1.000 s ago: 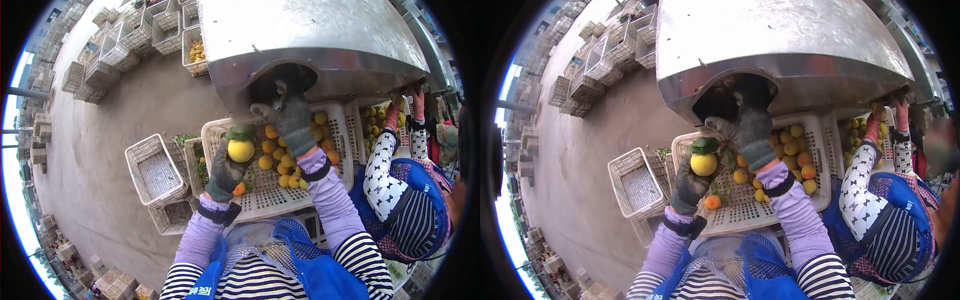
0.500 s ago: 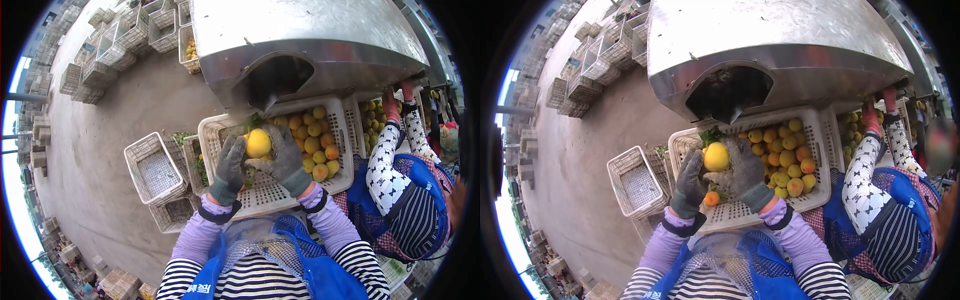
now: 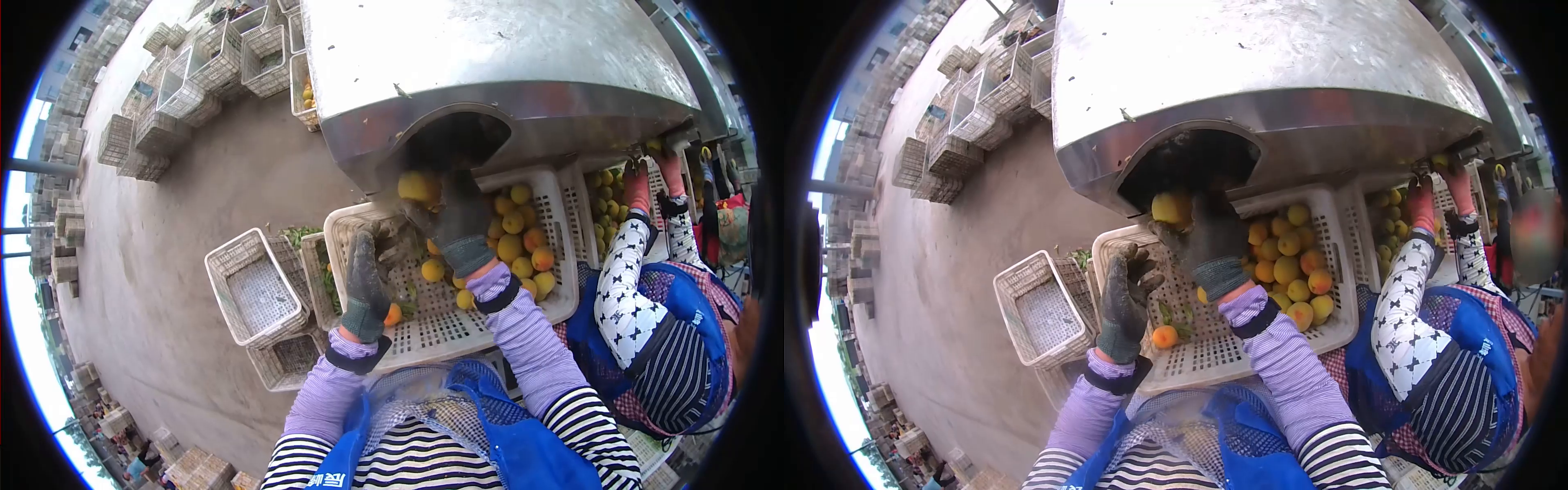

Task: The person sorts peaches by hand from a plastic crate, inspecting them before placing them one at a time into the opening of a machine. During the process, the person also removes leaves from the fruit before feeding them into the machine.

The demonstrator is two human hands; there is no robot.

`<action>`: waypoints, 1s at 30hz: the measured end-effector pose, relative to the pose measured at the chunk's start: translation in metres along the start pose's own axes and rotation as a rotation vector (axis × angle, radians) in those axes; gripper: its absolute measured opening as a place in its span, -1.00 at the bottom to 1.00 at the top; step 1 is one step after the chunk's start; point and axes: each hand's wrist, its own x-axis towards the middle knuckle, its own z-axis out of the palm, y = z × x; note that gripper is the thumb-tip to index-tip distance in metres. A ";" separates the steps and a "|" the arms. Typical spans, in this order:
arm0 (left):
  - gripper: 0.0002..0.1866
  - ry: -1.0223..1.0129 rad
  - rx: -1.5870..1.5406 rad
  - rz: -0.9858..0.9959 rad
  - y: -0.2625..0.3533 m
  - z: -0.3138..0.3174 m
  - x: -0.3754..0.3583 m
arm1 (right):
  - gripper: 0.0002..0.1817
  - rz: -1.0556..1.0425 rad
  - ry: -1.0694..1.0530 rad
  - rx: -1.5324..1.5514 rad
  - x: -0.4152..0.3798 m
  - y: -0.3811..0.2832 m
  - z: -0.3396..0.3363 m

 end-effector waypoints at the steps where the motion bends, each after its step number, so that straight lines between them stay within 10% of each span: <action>1: -0.58 0.046 0.073 -0.037 -0.006 -0.009 0.000 | -0.32 0.051 -0.031 -0.014 0.015 -0.003 -0.001; 7: -0.52 0.111 0.533 -0.182 -0.088 -0.071 0.016 | -0.46 -0.125 0.156 -0.055 0.069 0.011 0.012; 10: -0.48 -0.001 1.576 -0.295 -0.104 -0.063 0.025 | -0.57 -0.121 0.210 0.070 0.043 0.012 0.007; 16: -0.58 -0.772 2.185 -0.834 -0.263 -0.150 0.050 | -0.79 -0.131 -0.494 -0.142 -0.100 0.109 0.117; 19: -0.54 -0.687 2.398 -0.640 -0.283 -0.157 0.036 | -0.83 0.033 -0.729 -0.416 -0.186 0.161 0.206; 23: -0.50 -0.364 2.322 -0.654 -0.333 -0.208 0.040 | -0.65 0.125 -0.810 -0.421 -0.205 0.174 0.244; 26: -0.46 -0.215 1.896 -0.842 -0.254 -0.142 0.046 | -0.29 0.304 -0.875 0.045 -0.150 0.147 0.163; 27: -0.53 -0.545 1.899 -0.753 -0.230 -0.127 0.053 | -0.18 0.325 -0.809 0.303 -0.142 0.151 0.147; 30: -0.60 -0.056 0.230 -0.878 -0.209 -0.145 0.052 | -0.01 0.341 -0.837 0.885 -0.108 0.128 0.058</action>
